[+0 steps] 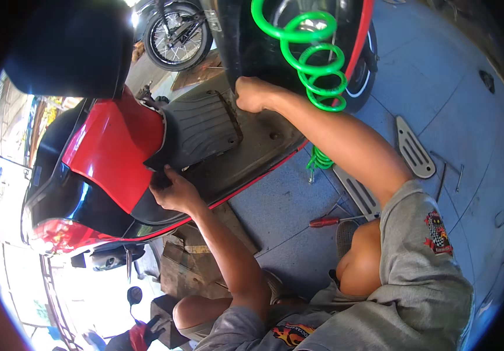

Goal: Remove and replace the battery compartment cover and floor mat on a motorcycle.

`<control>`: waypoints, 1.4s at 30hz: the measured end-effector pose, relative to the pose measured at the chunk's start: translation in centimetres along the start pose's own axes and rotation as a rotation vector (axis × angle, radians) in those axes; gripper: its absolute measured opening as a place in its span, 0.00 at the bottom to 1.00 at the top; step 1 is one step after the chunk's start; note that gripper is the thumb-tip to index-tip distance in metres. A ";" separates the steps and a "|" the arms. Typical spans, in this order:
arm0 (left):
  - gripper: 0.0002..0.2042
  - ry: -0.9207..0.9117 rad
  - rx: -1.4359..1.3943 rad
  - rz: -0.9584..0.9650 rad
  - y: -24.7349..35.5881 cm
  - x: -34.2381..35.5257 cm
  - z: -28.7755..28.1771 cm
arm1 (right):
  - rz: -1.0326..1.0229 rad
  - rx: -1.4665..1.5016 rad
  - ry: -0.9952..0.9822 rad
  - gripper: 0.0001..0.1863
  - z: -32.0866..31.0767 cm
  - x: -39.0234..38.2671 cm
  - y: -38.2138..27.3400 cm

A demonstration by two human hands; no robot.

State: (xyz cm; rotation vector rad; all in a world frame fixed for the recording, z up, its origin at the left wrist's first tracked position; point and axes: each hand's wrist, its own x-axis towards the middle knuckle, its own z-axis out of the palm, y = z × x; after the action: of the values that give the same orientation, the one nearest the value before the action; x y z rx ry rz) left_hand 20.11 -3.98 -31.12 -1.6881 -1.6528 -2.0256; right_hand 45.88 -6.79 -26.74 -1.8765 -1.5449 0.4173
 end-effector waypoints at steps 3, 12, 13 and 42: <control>0.13 -0.110 -0.014 -0.074 0.0 -0.2 0.0 | 0.058 0.084 -0.040 0.14 -0.6 0.4 0.5; 0.15 -0.217 -0.618 -0.420 -0.5 -0.5 0.8 | 0.080 0.195 -0.096 0.12 0.2 0.9 1.5; 0.14 -0.208 -0.621 -0.439 -0.5 -0.6 0.9 | 0.051 0.179 -0.088 0.12 0.0 0.8 1.7; 0.17 -0.078 0.246 0.007 -1.1 -0.6 1.8 | -0.146 0.141 -0.005 0.14 0.9 2.1 1.7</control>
State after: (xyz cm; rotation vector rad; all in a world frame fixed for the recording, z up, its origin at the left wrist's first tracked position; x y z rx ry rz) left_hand 20.94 -2.58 -32.53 -1.7022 -1.8281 -1.6896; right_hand 47.09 -4.70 -28.14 -1.6459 -1.6008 0.4523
